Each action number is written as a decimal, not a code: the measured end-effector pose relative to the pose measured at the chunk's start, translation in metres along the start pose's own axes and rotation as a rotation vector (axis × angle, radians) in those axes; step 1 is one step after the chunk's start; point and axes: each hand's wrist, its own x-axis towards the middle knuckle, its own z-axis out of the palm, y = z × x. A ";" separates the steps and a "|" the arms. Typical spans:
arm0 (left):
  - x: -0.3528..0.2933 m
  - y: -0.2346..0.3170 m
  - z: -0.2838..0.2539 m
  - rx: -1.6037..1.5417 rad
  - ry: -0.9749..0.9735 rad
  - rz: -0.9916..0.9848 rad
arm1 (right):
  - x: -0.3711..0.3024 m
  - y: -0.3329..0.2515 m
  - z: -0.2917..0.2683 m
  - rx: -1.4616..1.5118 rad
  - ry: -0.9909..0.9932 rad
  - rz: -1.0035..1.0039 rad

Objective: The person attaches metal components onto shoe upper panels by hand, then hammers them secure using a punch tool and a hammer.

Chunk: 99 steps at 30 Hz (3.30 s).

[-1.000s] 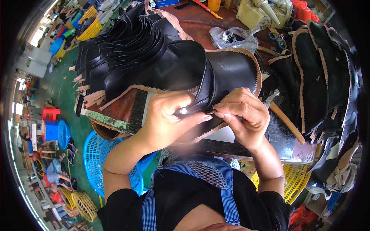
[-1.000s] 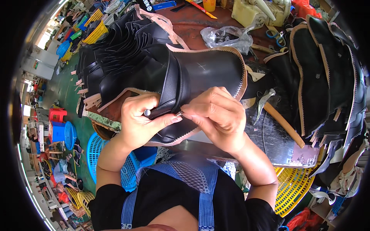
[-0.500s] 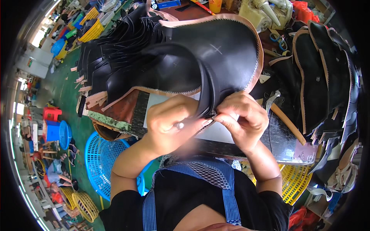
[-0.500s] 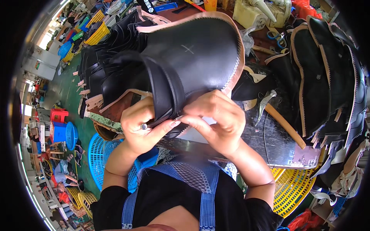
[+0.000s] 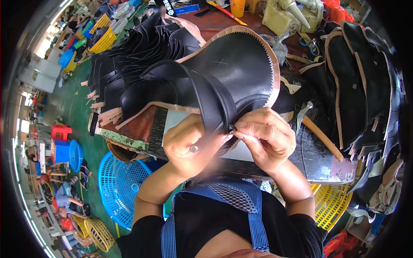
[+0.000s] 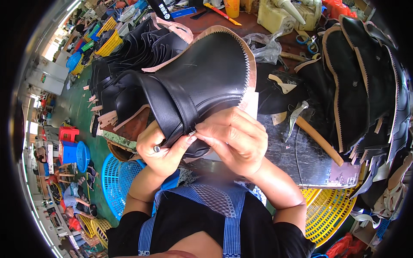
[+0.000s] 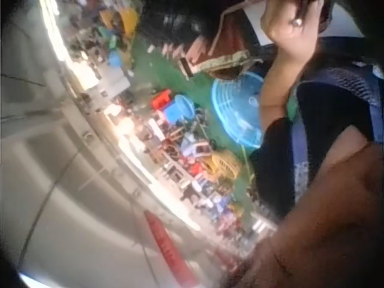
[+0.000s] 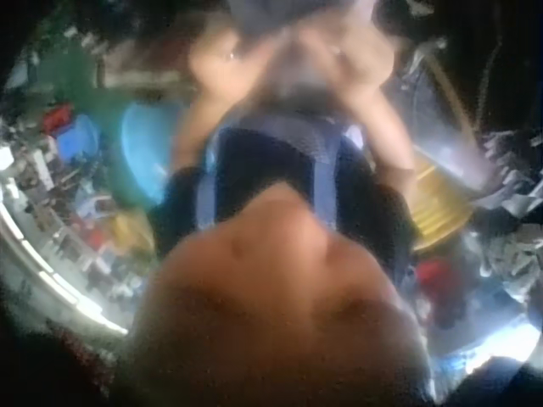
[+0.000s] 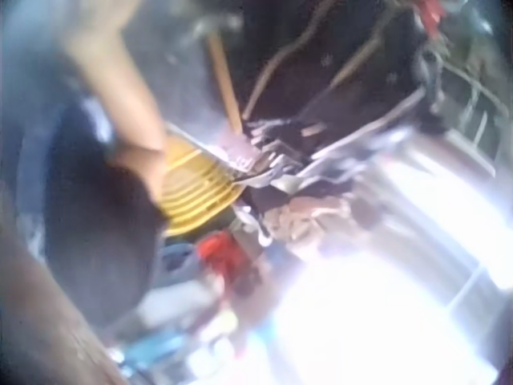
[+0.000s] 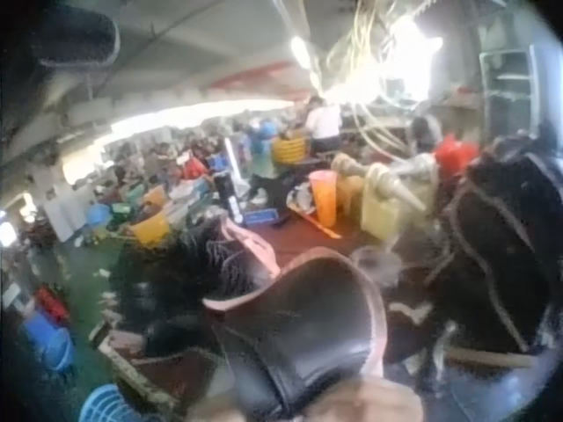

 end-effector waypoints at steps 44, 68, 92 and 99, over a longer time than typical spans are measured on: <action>-0.001 0.003 0.010 -0.010 0.090 -0.040 | 0.002 0.005 0.002 0.281 -0.047 0.368; 0.013 0.007 -0.032 0.225 -0.441 0.188 | 0.048 -0.010 -0.021 -0.349 -0.598 -0.225; -0.013 0.007 -0.017 0.233 -0.207 0.227 | 0.019 -0.027 -0.019 -0.681 -0.475 -0.370; -0.017 0.005 -0.019 0.173 -0.319 0.088 | 0.027 -0.027 -0.017 -0.646 -0.609 -0.373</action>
